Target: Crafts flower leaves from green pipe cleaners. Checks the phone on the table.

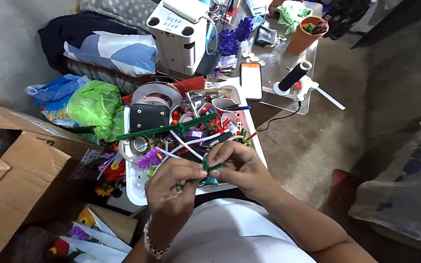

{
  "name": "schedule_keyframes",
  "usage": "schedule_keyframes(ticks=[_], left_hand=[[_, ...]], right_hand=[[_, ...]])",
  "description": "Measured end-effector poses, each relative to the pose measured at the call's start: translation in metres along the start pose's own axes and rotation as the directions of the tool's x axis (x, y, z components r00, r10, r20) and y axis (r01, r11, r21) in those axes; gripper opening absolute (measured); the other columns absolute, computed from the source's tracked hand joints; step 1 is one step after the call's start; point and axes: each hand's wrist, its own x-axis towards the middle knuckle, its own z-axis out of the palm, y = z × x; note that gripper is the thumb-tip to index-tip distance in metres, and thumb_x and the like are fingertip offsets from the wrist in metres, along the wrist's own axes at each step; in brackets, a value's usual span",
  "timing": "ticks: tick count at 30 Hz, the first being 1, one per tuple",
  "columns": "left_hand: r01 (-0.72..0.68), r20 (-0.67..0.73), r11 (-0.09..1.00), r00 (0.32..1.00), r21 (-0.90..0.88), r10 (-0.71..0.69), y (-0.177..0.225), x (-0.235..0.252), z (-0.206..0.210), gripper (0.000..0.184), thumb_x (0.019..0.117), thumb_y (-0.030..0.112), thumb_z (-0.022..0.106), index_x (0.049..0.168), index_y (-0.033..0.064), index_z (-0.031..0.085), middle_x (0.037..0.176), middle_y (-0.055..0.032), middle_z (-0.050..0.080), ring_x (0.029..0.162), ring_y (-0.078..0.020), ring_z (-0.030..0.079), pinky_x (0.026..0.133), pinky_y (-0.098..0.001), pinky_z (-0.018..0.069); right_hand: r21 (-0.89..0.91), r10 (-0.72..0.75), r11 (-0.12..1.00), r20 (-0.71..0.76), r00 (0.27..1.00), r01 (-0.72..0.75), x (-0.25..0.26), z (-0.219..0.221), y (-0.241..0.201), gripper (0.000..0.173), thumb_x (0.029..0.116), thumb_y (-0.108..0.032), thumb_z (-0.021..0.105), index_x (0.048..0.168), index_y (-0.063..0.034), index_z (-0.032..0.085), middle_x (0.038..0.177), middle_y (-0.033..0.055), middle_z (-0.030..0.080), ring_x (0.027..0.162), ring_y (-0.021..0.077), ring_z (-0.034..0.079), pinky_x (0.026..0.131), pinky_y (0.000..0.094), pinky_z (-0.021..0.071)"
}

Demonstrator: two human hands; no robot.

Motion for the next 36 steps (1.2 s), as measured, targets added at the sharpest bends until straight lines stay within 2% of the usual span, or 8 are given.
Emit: schedule_keyframes(ticks=[5,8,13,16,19,25,30,36], left_hand=[[0.014,0.2,0.989,0.979,0.144,-0.043,0.005,0.004,-0.02,0.006,0.0958,0.018,0.073,0.101,0.015,0.072,0.102,0.0054,0.074,0.097,-0.0036,0.07,0.085,-0.0184,0.0592],[0.017,0.252,0.981,0.965,0.192,-0.066,0.009,0.005,-0.025,0.008,0.0942,0.016,0.074,0.101,0.0113,0.075,0.104,0.0017,0.075,0.097,-0.0053,0.071,0.084,-0.0199,0.0603],[0.209,0.119,0.973,0.968,0.093,-0.219,0.003,-0.006,-0.002,0.013,0.0923,0.016,0.076,0.103,0.0077,0.076,0.101,0.0015,0.073,0.091,-0.0034,0.071,0.079,-0.0184,0.062],[0.405,0.141,0.91,0.91,-0.089,-0.391,0.002,-0.003,0.003,0.019,0.0988,0.009,0.065,0.115,0.0002,0.069,0.105,0.0006,0.074,0.089,-0.0051,0.071,0.079,-0.0214,0.0616],[0.527,0.181,0.824,0.849,-0.208,-0.497,0.002,0.002,0.0,0.022,0.1043,0.005,0.052,0.122,-0.0042,0.061,0.109,-0.0067,0.074,0.094,-0.0153,0.074,0.084,-0.0305,0.0636],[0.464,0.204,0.878,0.877,-0.121,-0.435,-0.009,0.002,-0.001,0.029,0.0971,0.014,0.069,0.12,-0.0024,0.066,0.109,-0.0029,0.072,0.092,-0.0086,0.071,0.082,-0.0242,0.0619],[0.514,0.148,0.853,0.854,-0.093,-0.499,-0.013,0.005,0.001,0.016,0.095,0.004,0.066,0.11,0.0004,0.064,0.1,-0.0005,0.071,0.082,-0.0048,0.069,0.072,-0.0197,0.0603],[0.44,0.128,0.893,0.895,-0.091,-0.428,-0.023,0.003,0.002,0.019,0.0937,0.021,0.075,0.1,0.0046,0.067,0.106,-0.003,0.065,0.096,-0.0094,0.068,0.078,-0.0247,0.0635]], right_hand=[[-0.276,-0.02,0.961,0.024,1.0,0.026,-0.008,-0.003,-0.003,0.01,0.0945,-0.005,0.069,0.103,-0.0001,0.066,0.101,0.0025,0.071,0.095,0.0036,0.067,0.087,0.0224,0.0577],[-0.309,-0.008,0.951,0.031,0.999,0.017,-0.016,-0.007,-0.004,0.017,0.0969,-0.011,0.07,0.109,-0.0019,0.063,0.105,0.0019,0.069,0.098,0.0038,0.067,0.089,0.0232,0.0577],[-0.39,0.012,0.92,-0.054,0.998,-0.033,-0.022,-0.011,-0.003,0.027,0.0912,-0.016,0.078,0.11,-0.0034,0.063,0.105,-0.0013,0.07,0.097,0.0024,0.067,0.088,0.0216,0.0586],[-0.339,0.091,0.931,-0.145,0.985,-0.136,-0.02,-0.013,0.0,0.022,0.0929,-0.011,0.074,0.11,-0.0021,0.063,0.102,-0.0012,0.07,0.092,0.0032,0.068,0.083,0.0221,0.0589],[-0.186,0.218,0.947,-0.233,0.948,-0.263,-0.015,-0.017,0.003,0.021,0.0937,-0.009,0.072,0.111,-0.0036,0.062,0.099,0.0001,0.071,0.086,0.0056,0.069,0.078,0.0228,0.0599],[-0.259,0.233,0.924,-0.202,0.951,-0.281,-0.008,-0.017,0.001,0.02,0.0925,-0.008,0.073,0.11,-0.0008,0.065,0.098,0.0016,0.073,0.086,0.0063,0.07,0.079,0.0221,0.06],[-0.357,0.182,0.904,-0.174,0.968,-0.234,-0.002,-0.019,-0.002,0.021,0.0951,-0.007,0.069,0.114,0.0002,0.064,0.102,0.0045,0.074,0.09,0.0086,0.071,0.083,0.0242,0.0603],[-0.368,0.144,0.906,-0.198,0.969,-0.21,0.003,-0.019,0.002,0.018,0.0933,-0.005,0.07,0.11,-0.0018,0.064,0.099,0.0023,0.073,0.092,0.0073,0.07,0.087,0.0248,0.0595]])
